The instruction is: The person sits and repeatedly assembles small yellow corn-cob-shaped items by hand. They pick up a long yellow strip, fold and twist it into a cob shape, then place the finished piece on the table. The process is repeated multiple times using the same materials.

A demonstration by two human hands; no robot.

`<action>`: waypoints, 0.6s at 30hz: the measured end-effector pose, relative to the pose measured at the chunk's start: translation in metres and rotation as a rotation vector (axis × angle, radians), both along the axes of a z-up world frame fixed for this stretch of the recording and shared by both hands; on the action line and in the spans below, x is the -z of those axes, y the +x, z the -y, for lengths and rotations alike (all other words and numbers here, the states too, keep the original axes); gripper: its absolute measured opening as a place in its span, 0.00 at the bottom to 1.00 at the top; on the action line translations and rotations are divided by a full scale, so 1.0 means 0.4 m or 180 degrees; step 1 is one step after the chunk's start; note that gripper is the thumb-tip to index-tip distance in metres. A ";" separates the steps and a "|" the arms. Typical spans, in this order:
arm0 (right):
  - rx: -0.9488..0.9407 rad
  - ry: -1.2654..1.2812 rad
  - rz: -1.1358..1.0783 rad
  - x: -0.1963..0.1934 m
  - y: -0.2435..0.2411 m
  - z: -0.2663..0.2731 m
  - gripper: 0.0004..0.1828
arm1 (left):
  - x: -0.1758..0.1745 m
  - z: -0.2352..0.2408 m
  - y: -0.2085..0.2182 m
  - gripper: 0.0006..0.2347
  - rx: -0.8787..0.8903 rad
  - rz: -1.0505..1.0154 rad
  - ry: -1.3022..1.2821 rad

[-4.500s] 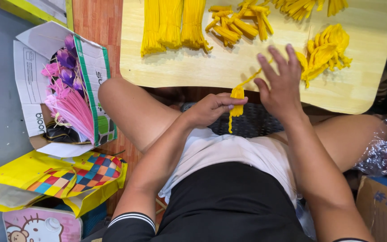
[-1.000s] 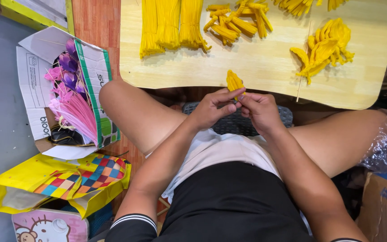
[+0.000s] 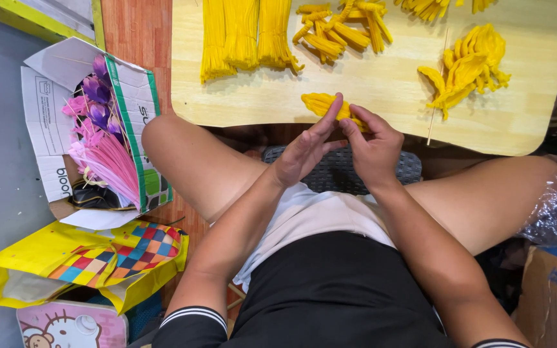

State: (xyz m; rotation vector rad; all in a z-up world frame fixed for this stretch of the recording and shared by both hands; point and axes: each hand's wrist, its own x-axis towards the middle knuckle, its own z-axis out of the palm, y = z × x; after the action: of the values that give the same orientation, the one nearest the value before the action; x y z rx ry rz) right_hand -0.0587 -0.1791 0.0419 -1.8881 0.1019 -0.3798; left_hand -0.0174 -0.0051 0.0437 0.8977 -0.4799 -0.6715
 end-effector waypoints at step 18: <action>-0.0009 0.0482 -0.0139 0.013 -0.012 0.017 0.09 | -0.003 -0.078 0.074 0.23 -0.1242 0.0529 0.1393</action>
State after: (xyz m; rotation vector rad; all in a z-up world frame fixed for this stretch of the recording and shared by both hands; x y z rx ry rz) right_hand -0.0637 -0.1858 0.0368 -1.7472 0.1531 -0.3200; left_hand 0.0122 0.0261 0.0449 1.4247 -0.2927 -0.3460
